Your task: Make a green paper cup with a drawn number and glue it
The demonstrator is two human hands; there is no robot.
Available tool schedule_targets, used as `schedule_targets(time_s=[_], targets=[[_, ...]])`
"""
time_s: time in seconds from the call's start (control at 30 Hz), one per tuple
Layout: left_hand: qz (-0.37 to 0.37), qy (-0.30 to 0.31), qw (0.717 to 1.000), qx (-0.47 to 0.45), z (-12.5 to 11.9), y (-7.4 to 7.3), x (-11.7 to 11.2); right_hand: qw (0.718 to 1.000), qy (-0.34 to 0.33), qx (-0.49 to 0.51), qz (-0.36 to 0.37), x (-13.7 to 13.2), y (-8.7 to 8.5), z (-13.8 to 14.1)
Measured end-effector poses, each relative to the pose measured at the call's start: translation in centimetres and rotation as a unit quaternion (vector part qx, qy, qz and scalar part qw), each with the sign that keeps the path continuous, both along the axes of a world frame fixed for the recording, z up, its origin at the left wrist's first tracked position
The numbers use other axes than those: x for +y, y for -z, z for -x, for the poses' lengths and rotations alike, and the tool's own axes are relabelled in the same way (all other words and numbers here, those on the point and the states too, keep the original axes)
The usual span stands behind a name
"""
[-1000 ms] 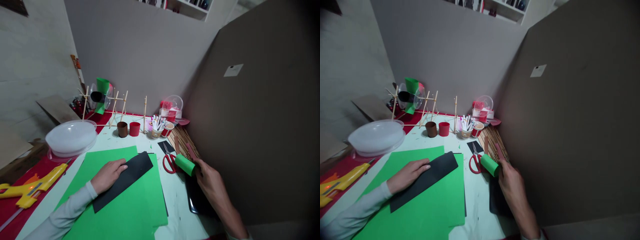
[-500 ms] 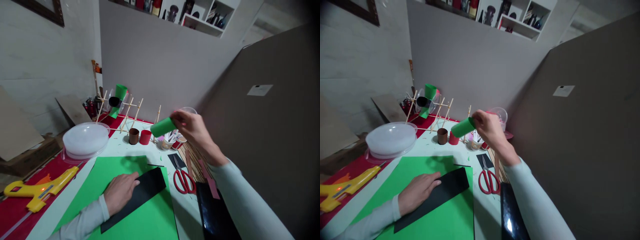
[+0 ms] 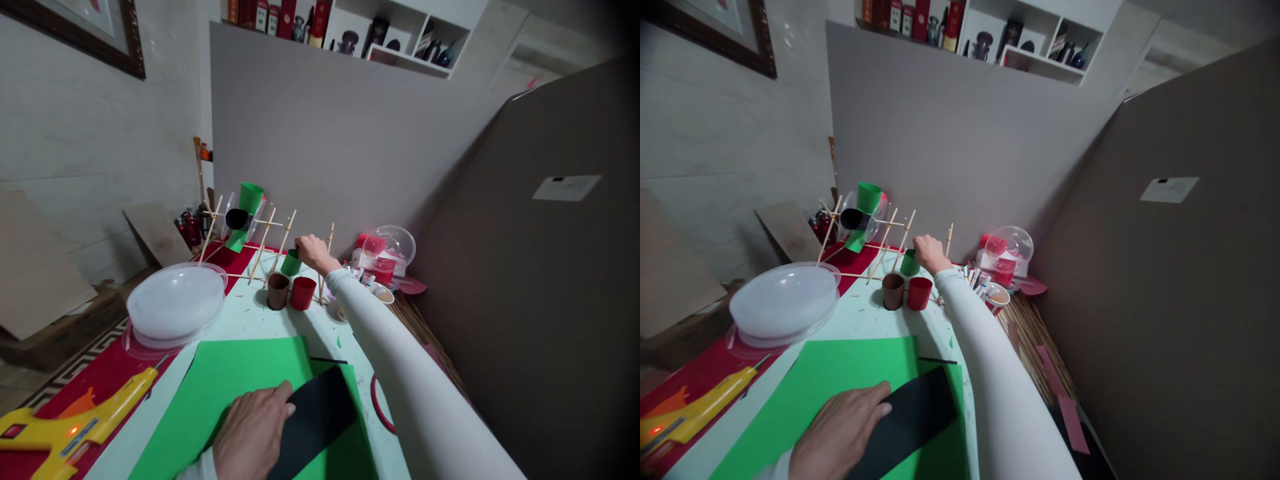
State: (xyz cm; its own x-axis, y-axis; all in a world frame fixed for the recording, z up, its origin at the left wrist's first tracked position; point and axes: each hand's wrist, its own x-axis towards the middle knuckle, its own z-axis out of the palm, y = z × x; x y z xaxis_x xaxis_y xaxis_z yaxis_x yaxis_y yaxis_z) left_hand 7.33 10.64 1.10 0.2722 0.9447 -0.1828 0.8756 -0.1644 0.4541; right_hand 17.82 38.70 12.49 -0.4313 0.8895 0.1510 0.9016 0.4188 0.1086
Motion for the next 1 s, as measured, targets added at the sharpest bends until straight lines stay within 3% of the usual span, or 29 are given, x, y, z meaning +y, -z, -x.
schedule_targets(time_s=[0.27, 0.53, 0.73, 1.0], targets=[[-0.067, -0.001, 0.998, -0.011, 0.3, 1.5, 0.0, 0.999, 0.02, -0.037, 0.032, 0.1, 3.0, 0.8], [-0.071, 0.002, 0.997, -0.025, 0.5, 2.2, 0.2, 0.999, 0.019, -0.018, 0.04, 0.5, 3.0, 0.2], [-0.071, 0.006, 0.997, -0.02, 0.5, 1.6, 0.1, 1.0, 0.003, 0.029, 0.009, 0.5, 0.6, -1.3], [-0.045, 0.004, 0.999, -0.016, 0.2, 0.3, -0.2, 0.988, -0.049, 0.105, -0.098, -3.1, -5.3, -2.7]])
